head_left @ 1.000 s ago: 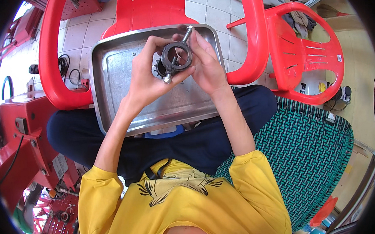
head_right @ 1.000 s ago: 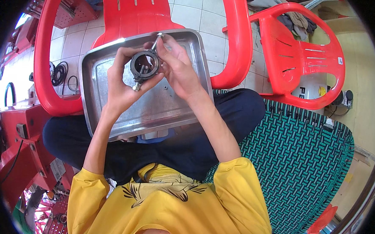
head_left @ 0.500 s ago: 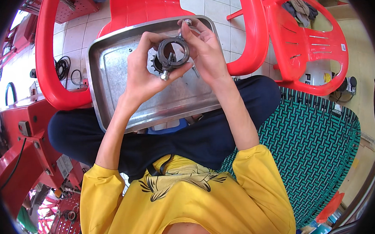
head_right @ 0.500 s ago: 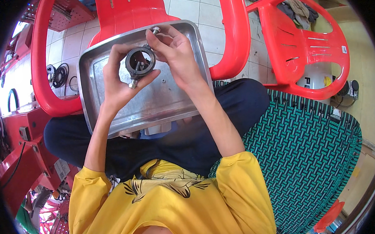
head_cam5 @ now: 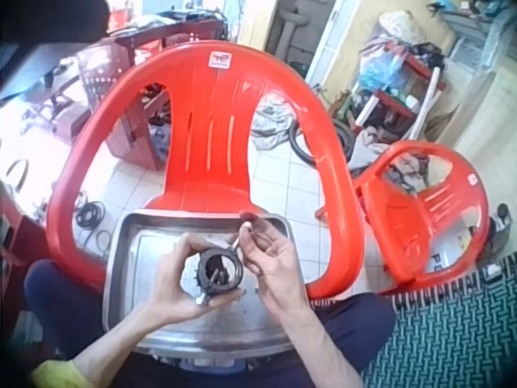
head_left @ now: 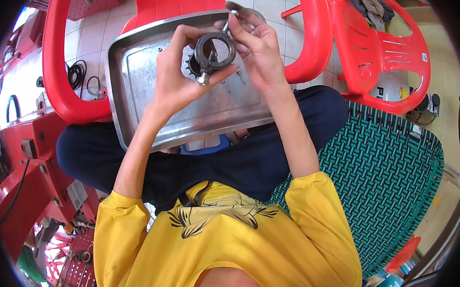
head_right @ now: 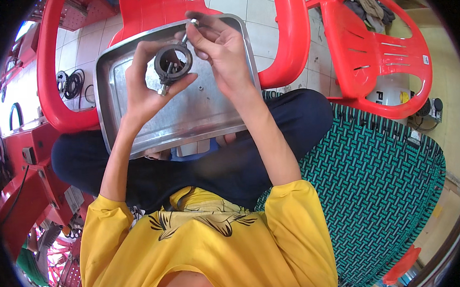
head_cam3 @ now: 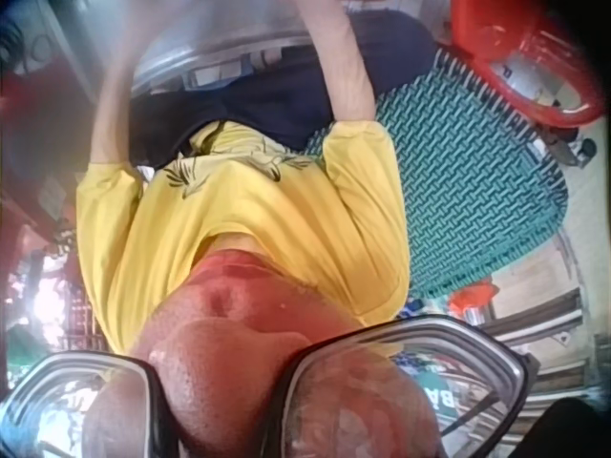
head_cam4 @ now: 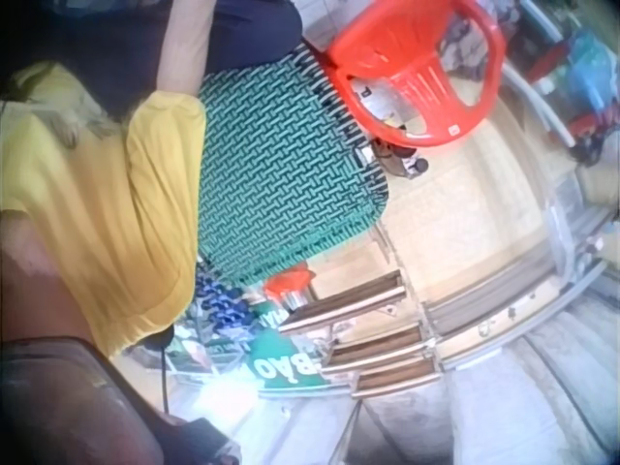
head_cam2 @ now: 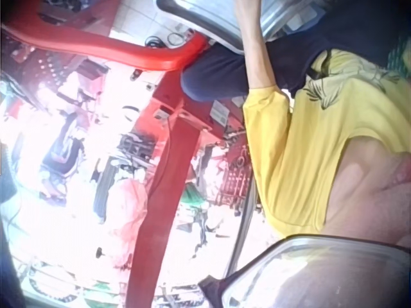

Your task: The person assembles a carburetor component by inserting small metal pins and internal pieces into the housing resting on a metal tray.

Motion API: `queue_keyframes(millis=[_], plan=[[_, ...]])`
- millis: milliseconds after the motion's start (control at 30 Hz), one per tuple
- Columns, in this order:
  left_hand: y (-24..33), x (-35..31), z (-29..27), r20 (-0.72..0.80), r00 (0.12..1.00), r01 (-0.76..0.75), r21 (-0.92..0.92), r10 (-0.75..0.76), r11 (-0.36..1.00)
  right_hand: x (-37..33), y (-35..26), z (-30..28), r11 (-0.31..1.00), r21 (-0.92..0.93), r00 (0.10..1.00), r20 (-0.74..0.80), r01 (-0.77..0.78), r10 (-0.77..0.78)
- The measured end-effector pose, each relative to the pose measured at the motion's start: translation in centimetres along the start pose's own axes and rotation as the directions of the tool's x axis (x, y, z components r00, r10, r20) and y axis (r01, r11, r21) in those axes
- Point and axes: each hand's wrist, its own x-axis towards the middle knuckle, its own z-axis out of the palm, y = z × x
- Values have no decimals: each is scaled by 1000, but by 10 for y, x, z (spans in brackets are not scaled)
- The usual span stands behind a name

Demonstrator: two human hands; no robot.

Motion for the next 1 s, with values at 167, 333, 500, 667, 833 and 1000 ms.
queue_keyframes(millis=[167,333,500,667,833,1000], plan=[[-4,0,-1,-14,999,-43,12,43,999,-4,-7,16,996,82,999,-22,-24,26],[0,-3,-2,43,999,-31,21,30,999,4,10,-4,975,136,980,-71,-174,185],[-2,-3,-4,42,999,7,31,-9,999,3,0,-2,968,232,995,65,-92,79],[-1,-3,-3,43,999,-13,7,12,1000,-1,-1,7,979,172,992,-45,-107,116],[0,-3,-3,52,999,16,11,-17,1000,3,5,-7,979,144,990,0,-142,143],[-3,-3,-3,41,999,-10,17,9,1000,0,-3,1,986,145,996,37,-81,77]])
